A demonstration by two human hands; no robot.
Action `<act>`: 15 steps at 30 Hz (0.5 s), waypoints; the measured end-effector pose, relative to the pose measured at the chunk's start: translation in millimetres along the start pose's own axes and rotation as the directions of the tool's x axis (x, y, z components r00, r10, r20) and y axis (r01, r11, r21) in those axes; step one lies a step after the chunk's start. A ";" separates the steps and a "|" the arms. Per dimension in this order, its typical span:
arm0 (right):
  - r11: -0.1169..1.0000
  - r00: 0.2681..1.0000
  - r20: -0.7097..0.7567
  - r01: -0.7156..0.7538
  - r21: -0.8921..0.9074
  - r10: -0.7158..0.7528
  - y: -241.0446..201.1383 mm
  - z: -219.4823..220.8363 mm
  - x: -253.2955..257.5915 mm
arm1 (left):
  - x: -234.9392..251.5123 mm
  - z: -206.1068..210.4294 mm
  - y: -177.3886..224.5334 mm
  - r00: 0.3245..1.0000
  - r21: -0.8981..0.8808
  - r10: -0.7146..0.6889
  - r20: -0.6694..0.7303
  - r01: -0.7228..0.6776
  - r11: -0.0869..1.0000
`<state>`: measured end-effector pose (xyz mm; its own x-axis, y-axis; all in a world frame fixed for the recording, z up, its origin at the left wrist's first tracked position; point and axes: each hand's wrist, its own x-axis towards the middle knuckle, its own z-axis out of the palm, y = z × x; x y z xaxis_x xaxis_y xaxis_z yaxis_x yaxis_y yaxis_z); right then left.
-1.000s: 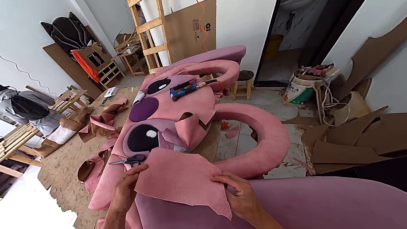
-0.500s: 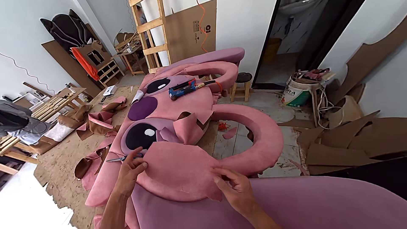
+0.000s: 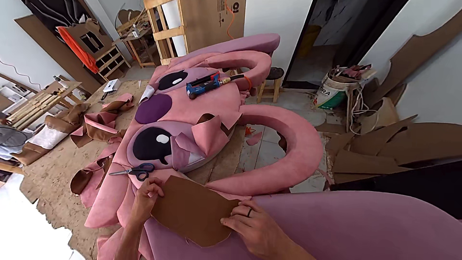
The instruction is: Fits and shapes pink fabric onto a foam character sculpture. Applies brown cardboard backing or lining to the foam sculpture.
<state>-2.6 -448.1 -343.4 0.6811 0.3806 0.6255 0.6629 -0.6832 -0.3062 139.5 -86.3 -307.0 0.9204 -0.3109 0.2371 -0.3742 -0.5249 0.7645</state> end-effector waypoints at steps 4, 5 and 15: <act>0.997 0.999 0.035 0.015 0.075 -0.018 -0.7 -1.0 3.7 | -5.4 -3.2 2.1 0.998 -0.064 -0.058 -0.015 0.057 0.996; 0.995 0.999 0.037 0.034 0.098 -0.037 -1.7 0.1 5.8 | -5.6 -4.0 2.5 0.998 -0.081 -0.068 -0.016 0.066 0.995; 0.904 0.978 0.205 -0.050 0.425 -0.042 -5.9 -8.7 40.7 | -5.6 -19.5 14.2 0.940 -0.168 -0.320 0.118 0.336 0.927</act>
<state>18.5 -434.0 -310.0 0.7021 0.5285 0.4772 0.6969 -0.3721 -0.6131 131.2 -76.5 -285.8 0.9717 -0.2176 -0.0921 -0.0184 -0.4581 0.8887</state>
